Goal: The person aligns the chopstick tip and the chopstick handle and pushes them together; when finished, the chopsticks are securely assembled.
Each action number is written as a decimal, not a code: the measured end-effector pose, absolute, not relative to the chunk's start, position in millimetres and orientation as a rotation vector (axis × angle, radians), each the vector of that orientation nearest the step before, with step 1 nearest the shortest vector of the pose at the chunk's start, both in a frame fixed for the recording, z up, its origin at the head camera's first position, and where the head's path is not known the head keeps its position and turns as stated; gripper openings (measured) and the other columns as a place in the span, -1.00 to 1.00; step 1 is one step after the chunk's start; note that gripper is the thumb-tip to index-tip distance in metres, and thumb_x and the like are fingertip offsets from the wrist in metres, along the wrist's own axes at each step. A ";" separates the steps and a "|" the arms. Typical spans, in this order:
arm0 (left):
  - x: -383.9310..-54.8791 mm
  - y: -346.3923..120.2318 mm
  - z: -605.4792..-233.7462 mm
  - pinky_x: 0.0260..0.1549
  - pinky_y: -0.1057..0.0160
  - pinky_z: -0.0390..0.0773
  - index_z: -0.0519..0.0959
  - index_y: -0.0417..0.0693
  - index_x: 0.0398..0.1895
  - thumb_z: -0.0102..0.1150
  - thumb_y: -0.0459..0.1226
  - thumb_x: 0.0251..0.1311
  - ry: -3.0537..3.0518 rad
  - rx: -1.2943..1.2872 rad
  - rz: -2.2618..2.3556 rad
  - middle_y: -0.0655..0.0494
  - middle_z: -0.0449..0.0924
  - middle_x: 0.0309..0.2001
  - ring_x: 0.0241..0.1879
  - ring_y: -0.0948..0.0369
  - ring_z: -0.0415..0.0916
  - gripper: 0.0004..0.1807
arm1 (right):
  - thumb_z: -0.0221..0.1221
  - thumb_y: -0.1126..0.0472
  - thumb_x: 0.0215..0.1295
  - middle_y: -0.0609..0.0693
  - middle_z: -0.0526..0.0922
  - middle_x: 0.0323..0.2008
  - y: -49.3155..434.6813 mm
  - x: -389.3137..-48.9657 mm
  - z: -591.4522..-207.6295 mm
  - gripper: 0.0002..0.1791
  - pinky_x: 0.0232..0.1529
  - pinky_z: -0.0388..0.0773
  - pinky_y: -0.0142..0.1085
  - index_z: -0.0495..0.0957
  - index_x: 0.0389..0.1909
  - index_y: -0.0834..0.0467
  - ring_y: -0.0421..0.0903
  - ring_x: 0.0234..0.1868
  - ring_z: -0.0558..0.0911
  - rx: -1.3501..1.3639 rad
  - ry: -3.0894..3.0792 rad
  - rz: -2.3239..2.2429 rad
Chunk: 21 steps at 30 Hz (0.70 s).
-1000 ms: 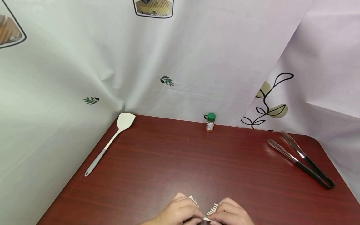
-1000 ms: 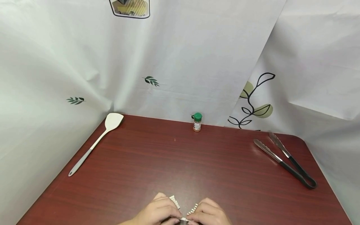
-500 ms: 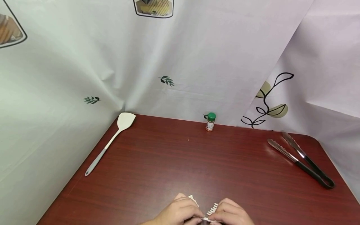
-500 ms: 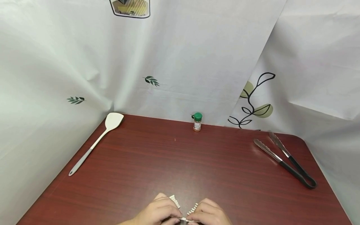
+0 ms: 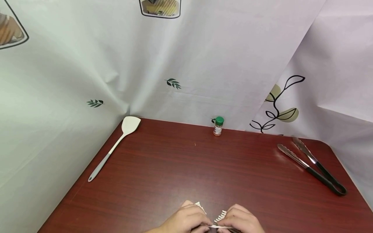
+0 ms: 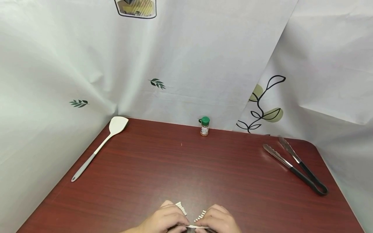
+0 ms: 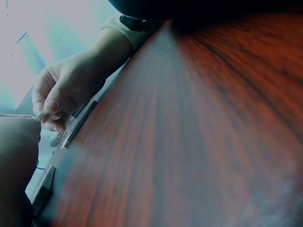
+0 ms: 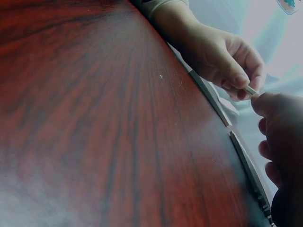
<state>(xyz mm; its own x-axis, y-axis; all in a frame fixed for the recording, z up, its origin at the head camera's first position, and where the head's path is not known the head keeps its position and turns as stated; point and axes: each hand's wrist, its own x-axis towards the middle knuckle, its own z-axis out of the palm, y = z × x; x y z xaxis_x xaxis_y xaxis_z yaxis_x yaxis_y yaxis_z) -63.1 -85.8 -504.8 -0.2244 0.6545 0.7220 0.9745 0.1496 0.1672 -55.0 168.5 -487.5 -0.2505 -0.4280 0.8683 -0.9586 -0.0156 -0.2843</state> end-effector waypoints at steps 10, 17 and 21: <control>-63.5 -84.0 -505.5 0.04 0.42 0.42 0.72 0.05 -0.06 0.26 -0.33 0.42 -1.961 -1.521 -0.864 0.33 0.69 -0.13 -0.07 0.46 0.60 -0.86 | 0.52 0.40 0.15 -0.06 0.75 -0.31 173.3 -50.4 -505.3 -0.79 -0.21 0.57 -0.44 0.75 -0.21 0.20 -0.18 -0.26 0.70 1.362 -1.771 1.313; -63.8 -83.2 -505.1 0.03 0.44 0.40 0.73 0.06 -0.06 0.30 -0.31 0.40 -1.948 -1.530 -0.841 0.34 0.66 -0.18 -0.13 0.47 0.58 -0.86 | 0.51 0.43 0.17 -0.01 0.76 -0.31 170.9 -51.8 -503.9 -0.82 -0.22 0.60 -0.42 0.75 -0.23 0.25 -0.14 -0.27 0.71 1.406 -1.726 1.341; -63.8 -82.6 -505.5 0.02 0.44 0.41 0.74 0.05 -0.09 0.26 -0.30 0.44 -1.936 -1.539 -0.826 0.34 0.63 -0.23 -0.18 0.47 0.56 -0.89 | 0.49 0.42 0.21 0.01 0.75 -0.33 168.6 -53.6 -497.1 -0.86 -0.24 0.58 -0.43 0.75 -0.25 0.27 -0.14 -0.29 0.70 1.441 -1.694 1.333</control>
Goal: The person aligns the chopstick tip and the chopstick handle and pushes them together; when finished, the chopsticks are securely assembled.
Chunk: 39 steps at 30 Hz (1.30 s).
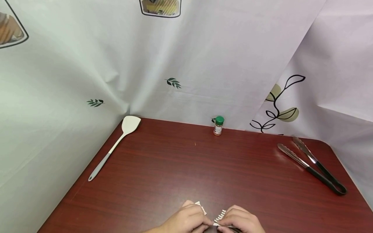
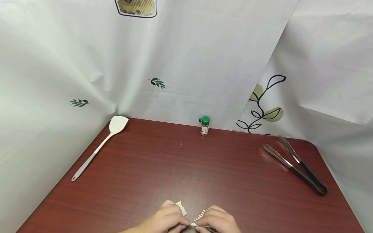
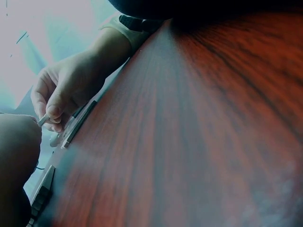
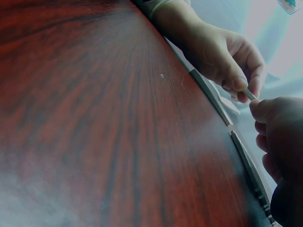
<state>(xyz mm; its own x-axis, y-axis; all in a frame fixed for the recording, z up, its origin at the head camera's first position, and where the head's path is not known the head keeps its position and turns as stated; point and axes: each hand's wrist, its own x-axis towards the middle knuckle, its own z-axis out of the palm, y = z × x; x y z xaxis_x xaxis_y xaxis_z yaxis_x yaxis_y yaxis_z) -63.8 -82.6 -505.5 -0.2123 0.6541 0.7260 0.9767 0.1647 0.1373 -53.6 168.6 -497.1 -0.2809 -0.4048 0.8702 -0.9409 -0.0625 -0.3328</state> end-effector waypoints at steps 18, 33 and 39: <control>-64.9 -79.6 -502.2 0.00 0.44 0.44 0.75 0.00 -0.13 0.27 -0.35 0.42 -1.901 -1.555 -0.860 0.31 0.66 -0.25 -0.20 0.46 0.58 -0.89 | 0.44 0.43 0.28 0.04 0.74 -0.37 159.0 -56.0 -483.9 -0.94 -0.29 0.58 -0.40 0.74 -0.30 0.33 -0.13 -0.33 0.69 1.470 -1.615 1.357; -75.7 -89.7 -492.9 -0.09 0.38 0.47 0.69 -0.02 -0.18 0.26 -0.29 0.43 -1.902 -1.381 -0.858 0.30 0.66 -0.27 -0.28 0.42 0.59 -0.96 | 0.55 0.61 -0.11 -0.03 0.71 -0.37 180.7 -49.5 -500.5 -0.57 -0.43 0.56 -0.43 0.75 -0.28 0.11 -0.21 -0.37 0.67 0.941 -1.931 1.544; -88.9 -106.5 -494.8 -0.01 0.32 0.55 0.69 0.02 -0.05 0.16 -0.34 0.48 -2.024 -1.363 -0.818 0.28 0.72 -0.09 -0.08 0.36 0.67 -0.85 | 0.54 0.54 0.03 -0.11 0.71 -0.45 185.3 -63.4 -482.1 -0.64 -0.53 0.56 -0.40 0.71 -0.32 0.04 -0.26 -0.51 0.63 0.438 -2.272 1.732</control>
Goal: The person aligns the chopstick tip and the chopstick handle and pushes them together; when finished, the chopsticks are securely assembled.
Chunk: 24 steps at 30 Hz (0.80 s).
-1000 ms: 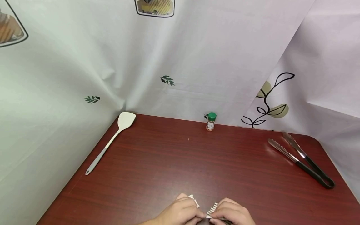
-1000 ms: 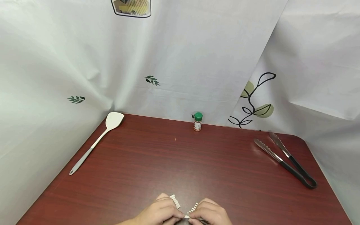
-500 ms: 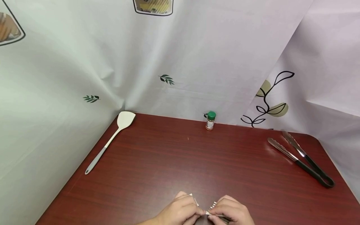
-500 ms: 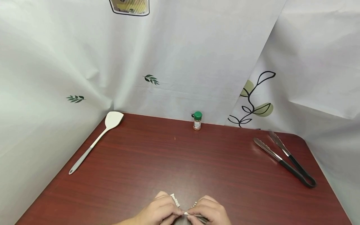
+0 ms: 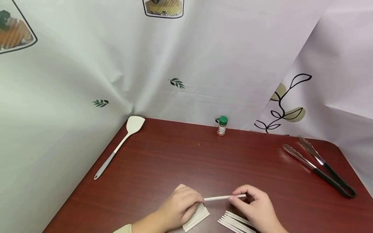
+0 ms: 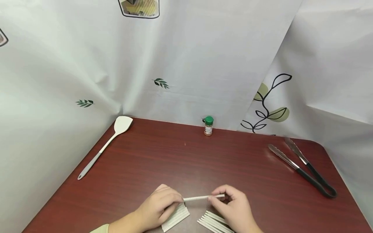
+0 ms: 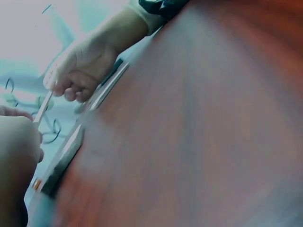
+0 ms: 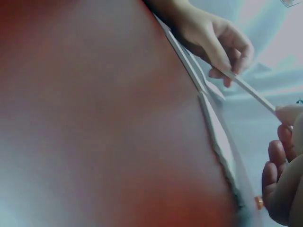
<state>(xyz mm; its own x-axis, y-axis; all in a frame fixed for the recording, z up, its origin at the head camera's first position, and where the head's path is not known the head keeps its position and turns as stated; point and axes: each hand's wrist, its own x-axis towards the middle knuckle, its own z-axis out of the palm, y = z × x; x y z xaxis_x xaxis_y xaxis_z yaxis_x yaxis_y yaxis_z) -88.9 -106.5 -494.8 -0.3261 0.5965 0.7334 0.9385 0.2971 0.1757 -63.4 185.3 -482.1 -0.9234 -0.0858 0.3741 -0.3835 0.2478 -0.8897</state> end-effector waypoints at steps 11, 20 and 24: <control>-108.4 -119.3 -501.7 -0.05 0.38 0.57 0.81 0.10 -0.14 0.39 -0.40 0.28 -2.162 -1.328 -1.121 0.36 0.79 -0.15 -0.16 0.47 0.66 -0.79 | 0.50 0.40 0.21 0.07 0.77 -0.37 165.6 -132.7 -466.0 -0.64 -0.44 0.62 -0.33 0.61 -0.02 0.38 -0.17 -0.42 0.67 0.209 -2.457 2.059; -125.2 -145.5 -496.6 -0.13 0.24 0.58 0.87 0.17 -0.10 0.42 -0.33 0.07 -2.326 -1.137 -0.812 0.44 0.78 -0.20 -0.19 0.35 0.62 -0.68 | 0.51 0.31 0.22 -0.02 0.79 -0.37 114.1 -204.7 -463.6 -0.54 -0.32 0.54 -0.37 0.65 0.11 0.35 -0.17 -0.38 0.67 0.331 -2.628 1.887; -133.7 -155.3 -496.2 -0.06 0.23 0.58 0.83 0.17 -0.01 0.46 -0.31 0.04 -2.337 -1.197 -0.795 0.46 0.78 -0.12 -0.14 0.31 0.60 -0.61 | 0.50 0.29 0.20 -0.06 0.81 -0.38 93.3 -221.0 -458.6 -0.53 -0.31 0.53 -0.35 0.69 0.13 0.33 -0.20 -0.40 0.66 0.400 -2.677 1.780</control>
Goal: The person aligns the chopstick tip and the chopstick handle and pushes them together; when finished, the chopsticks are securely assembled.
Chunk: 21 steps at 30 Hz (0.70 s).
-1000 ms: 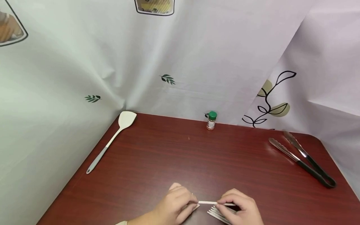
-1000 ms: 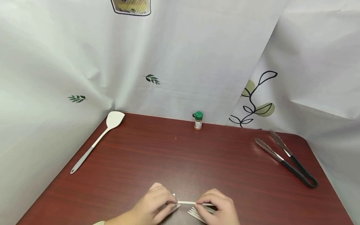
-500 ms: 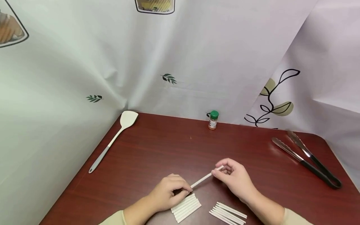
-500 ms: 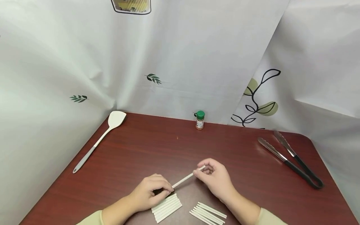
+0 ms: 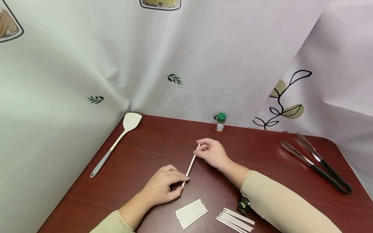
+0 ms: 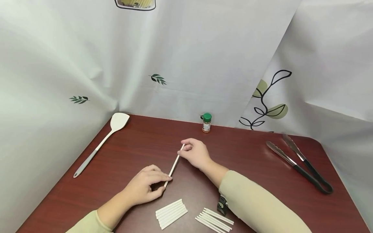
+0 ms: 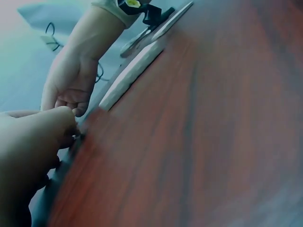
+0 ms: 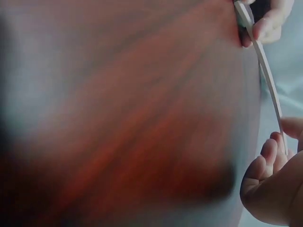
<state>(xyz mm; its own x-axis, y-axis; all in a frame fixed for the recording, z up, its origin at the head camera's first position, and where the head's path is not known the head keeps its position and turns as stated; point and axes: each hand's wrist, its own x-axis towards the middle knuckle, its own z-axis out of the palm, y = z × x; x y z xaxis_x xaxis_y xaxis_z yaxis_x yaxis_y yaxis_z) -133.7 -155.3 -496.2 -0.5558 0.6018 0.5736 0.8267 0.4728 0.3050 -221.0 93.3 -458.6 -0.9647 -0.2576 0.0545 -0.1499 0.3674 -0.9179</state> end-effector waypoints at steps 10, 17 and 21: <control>-145.4 -167.4 -499.1 -0.02 0.11 0.54 0.81 0.25 -0.04 0.53 -0.17 0.03 -2.308 -1.241 -0.732 0.22 0.63 0.00 -0.01 0.21 0.52 -0.64 | 0.52 0.24 0.15 -0.14 0.77 -0.42 60.0 -242.9 -450.3 -0.58 -0.19 0.59 -0.31 0.75 0.05 0.24 -0.27 -0.38 0.66 -0.446 2.615 -1.324; -145.8 -167.2 -501.3 0.13 -0.04 0.55 0.79 0.19 -0.06 0.50 -0.19 0.01 -2.353 -1.221 -0.737 0.17 0.71 0.13 0.13 0.15 0.58 -0.65 | 0.51 0.10 0.25 0.01 0.69 -0.13 54.0 -247.0 -455.4 -0.61 -0.03 0.63 -0.18 0.80 0.03 0.19 -0.05 -0.10 0.66 -0.885 2.879 -0.790; -145.9 -169.0 -503.5 0.12 -0.08 0.54 0.79 0.21 -0.04 0.48 -0.20 0.00 -2.387 -1.161 -0.728 0.21 0.71 0.14 0.14 0.13 0.58 -0.63 | 0.49 0.04 0.30 0.06 0.68 0.01 51.3 -248.8 -457.2 -0.58 0.11 0.61 -0.13 0.79 0.08 0.18 0.02 0.05 0.67 -0.977 2.896 -0.706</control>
<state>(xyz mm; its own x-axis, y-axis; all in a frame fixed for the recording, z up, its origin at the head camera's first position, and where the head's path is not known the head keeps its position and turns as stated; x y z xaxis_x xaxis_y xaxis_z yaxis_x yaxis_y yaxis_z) -145.9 -169.0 -503.5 -0.5825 0.6038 0.5442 0.8047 0.5229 0.2811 -248.8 51.3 -457.2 -0.8059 -0.5762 0.1364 -0.5743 0.7045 -0.4171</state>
